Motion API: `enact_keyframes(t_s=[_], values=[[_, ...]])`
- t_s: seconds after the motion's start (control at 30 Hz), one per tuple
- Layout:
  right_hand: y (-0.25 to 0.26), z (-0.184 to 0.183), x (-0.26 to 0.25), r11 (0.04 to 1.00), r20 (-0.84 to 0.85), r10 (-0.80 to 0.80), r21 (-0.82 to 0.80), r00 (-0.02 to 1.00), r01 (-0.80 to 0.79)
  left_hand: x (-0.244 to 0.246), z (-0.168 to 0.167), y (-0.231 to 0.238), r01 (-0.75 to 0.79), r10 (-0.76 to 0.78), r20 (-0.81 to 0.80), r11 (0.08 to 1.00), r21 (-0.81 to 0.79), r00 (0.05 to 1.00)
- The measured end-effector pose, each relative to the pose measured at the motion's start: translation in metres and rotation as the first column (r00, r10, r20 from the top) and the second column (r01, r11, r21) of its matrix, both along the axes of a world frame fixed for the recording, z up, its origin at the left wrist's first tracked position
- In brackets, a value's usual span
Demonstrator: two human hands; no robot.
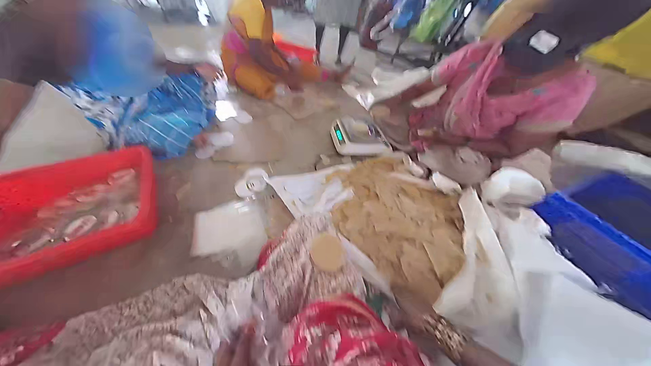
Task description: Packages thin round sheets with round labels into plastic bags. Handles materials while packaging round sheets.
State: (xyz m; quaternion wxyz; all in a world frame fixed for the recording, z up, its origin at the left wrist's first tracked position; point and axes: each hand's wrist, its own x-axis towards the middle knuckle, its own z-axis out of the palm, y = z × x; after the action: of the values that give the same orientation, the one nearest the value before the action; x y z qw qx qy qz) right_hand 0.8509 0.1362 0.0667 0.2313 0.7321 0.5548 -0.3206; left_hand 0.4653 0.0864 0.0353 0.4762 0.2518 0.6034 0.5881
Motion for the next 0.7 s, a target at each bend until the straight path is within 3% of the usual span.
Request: enact_keyframes(t_s=[0.1, 0.27, 0.33, 0.4, 0.47, 0.57, 0.7], values=[[-0.013, -0.031, 0.005, 0.994, 0.071, -0.021, 0.104, 0.997, 0.013, 0.008, 0.008, -0.003, -0.088, 0.086, 0.054, 0.996, 0.031, 0.995], [0.007, -0.027, 0.025, 0.994, -0.005, -0.007, 0.105, 1.0, 0.008, 0.011, 0.005, 0.004, -0.14, 0.136, 0.067, 0.988, 0.061, 0.988], [-0.002, -0.031, 0.028, 0.954, -0.06, 0.183, 0.25, 0.981, -0.163, 0.012, 0.003, 0.005, -0.136, 0.133, 0.07, 0.989, 0.049, 0.989], [-0.014, -0.043, 0.024, 0.84, -0.11, 0.431, 0.412, 0.896, -0.354, 0.012, 0.002, 0.007, -0.138, 0.135, 0.084, 0.99, 0.036, 0.987], [-0.024, -0.053, 0.019, 0.775, -0.07, 0.526, 0.449, 0.847, -0.444, 0.012, 0.001, 0.006, -0.132, 0.131, 0.084, 0.991, 0.007, 0.988], [-0.031, -0.058, 0.019, 0.762, -0.023, 0.514, 0.471, 0.858, -0.444, 0.011, 0.001, 0.002, -0.102, 0.106, 0.087, 0.994, -0.044, 0.991], [-0.006, -0.043, 0.014, 0.835, -0.168, 0.429, 0.45, 0.888, -0.317, 0.003, -0.004, 0.004, -0.06, 0.059, 0.093, 0.998, 0.01, 0.994]])
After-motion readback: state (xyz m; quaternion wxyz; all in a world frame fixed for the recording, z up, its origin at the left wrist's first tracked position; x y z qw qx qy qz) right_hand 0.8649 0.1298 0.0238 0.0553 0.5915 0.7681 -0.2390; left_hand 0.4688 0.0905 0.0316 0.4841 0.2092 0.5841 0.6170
